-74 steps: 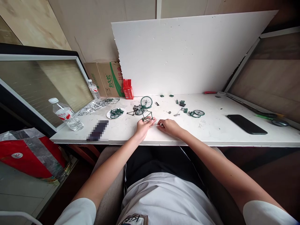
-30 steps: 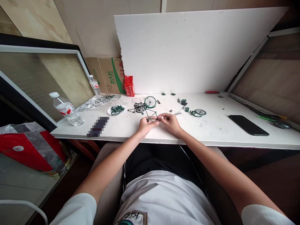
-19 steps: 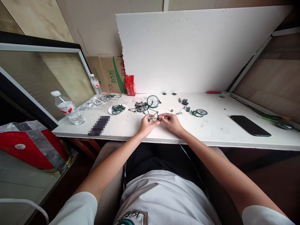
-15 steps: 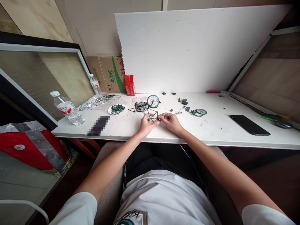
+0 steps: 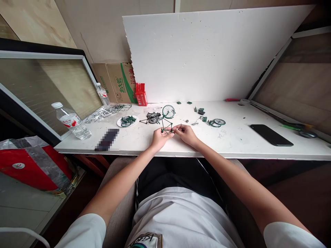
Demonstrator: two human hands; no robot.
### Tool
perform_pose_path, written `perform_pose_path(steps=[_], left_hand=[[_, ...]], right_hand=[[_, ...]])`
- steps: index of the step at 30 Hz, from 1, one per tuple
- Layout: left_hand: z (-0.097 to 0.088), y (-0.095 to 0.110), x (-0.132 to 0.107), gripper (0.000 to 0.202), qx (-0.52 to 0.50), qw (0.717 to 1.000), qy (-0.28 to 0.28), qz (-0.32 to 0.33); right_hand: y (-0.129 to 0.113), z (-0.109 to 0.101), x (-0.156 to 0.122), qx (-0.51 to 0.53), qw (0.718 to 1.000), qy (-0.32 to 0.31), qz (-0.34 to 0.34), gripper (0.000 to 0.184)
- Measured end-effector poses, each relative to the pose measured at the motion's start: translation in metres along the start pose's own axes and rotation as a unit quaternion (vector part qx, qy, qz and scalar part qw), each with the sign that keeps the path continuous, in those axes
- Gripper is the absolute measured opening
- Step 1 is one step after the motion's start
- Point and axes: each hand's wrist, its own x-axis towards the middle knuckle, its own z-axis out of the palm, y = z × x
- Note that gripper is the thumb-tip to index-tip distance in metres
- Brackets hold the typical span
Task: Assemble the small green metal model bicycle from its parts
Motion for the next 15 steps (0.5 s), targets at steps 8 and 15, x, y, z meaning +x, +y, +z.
perform_pose_path(steps=[8, 15], left_hand=[[0.001, 0.002, 0.000, 0.068, -0.003, 1.000, 0.013, -0.010], [0.000, 0.002, -0.001, 0.066, 0.019, 1.000, -0.003, -0.012]], right_hand=[[0.002, -0.001, -0.001, 0.030, 0.999, -0.031, -0.009, 0.048], [-0.008, -0.002, -0.004, 0.046, 0.997, -0.065, -0.022, 0.048]])
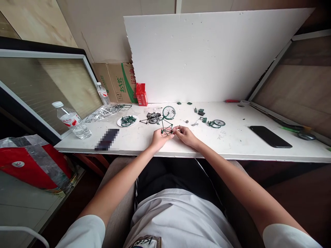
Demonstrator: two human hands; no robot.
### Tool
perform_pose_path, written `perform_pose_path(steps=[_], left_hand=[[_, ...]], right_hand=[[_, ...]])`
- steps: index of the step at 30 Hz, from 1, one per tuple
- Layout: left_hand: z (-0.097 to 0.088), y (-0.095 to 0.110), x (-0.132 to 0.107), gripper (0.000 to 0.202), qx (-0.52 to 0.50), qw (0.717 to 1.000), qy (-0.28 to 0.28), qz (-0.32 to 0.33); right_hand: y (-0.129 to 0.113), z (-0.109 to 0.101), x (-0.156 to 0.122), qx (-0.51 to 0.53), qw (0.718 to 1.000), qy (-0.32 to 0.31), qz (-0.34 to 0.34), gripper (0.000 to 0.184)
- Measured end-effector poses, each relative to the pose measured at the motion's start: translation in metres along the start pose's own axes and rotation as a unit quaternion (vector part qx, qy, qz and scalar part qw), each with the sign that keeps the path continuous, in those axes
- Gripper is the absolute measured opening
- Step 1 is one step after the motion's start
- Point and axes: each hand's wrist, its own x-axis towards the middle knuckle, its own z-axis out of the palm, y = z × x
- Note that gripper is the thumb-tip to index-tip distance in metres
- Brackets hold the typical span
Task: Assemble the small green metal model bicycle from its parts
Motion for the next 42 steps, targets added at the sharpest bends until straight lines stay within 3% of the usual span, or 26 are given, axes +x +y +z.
perform_pose_path(steps=[6, 16, 28, 42], left_hand=[[-0.0011, 0.0030, -0.0016, 0.061, -0.009, 1.000, -0.017, -0.002], [-0.0041, 0.0031, -0.0037, 0.051, -0.005, 1.000, -0.019, -0.011], [-0.0031, 0.0018, -0.0028, 0.053, -0.005, 1.000, -0.014, 0.000], [-0.0003, -0.0001, -0.0040, 0.063, 0.033, 0.999, -0.006, 0.022]], right_hand=[[-0.0108, 0.0003, -0.0031, 0.047, 0.998, -0.006, 0.032, 0.052], [-0.0024, -0.0013, -0.0006, 0.105, 0.992, -0.017, 0.069, 0.056], [-0.0038, -0.0007, -0.0014, 0.093, 0.992, 0.004, 0.087, 0.059], [-0.0060, -0.0019, -0.0035, 0.055, 0.997, -0.014, 0.049, 0.054]])
